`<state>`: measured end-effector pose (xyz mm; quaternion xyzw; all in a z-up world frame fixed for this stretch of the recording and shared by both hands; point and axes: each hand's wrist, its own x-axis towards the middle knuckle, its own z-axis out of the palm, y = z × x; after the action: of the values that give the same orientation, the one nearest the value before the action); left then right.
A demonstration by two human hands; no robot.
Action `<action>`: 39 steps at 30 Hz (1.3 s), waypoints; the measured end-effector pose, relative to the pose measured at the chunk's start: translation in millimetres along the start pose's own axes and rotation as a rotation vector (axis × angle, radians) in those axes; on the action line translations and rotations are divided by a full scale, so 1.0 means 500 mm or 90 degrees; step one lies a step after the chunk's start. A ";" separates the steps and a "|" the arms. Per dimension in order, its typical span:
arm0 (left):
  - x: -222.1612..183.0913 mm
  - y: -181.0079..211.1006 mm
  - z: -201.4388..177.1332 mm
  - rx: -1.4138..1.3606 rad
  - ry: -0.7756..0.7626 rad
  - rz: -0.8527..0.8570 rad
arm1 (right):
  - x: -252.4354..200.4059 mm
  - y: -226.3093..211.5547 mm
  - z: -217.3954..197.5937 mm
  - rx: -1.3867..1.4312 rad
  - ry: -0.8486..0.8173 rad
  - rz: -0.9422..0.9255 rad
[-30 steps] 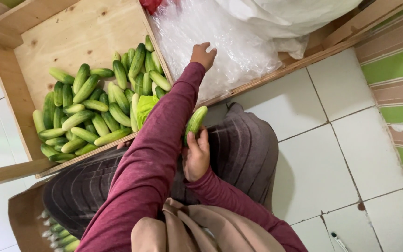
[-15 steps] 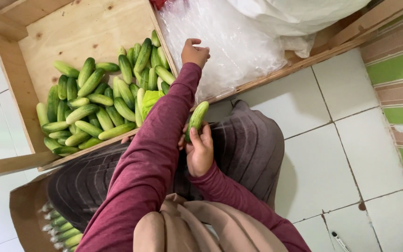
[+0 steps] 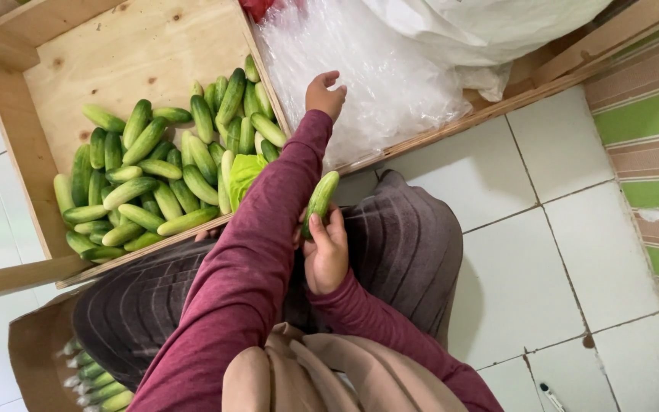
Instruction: The person picks up cucumbers from a wooden crate, wipes them with a green cloth, and places them individually into plastic bags, then places the bagged cucumbers into a cardboard box.
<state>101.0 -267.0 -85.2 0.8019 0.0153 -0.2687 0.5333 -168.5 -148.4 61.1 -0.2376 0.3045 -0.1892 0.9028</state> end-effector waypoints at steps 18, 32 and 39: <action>-0.024 0.003 0.005 -0.174 -0.015 -0.021 | 0.017 0.041 -0.029 -0.041 -0.008 -0.032; -0.119 0.103 -0.070 -0.353 0.040 -0.078 | 0.004 -0.007 0.004 0.013 -0.063 0.018; -0.238 0.132 -0.177 -0.446 -0.174 -0.001 | 0.007 -0.002 -0.008 -0.006 -0.066 0.019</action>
<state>56.4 -187.7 49.7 0.5277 0.0355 -0.3524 0.7721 -168.5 -152.1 57.4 -0.2471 0.2618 -0.1621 0.9188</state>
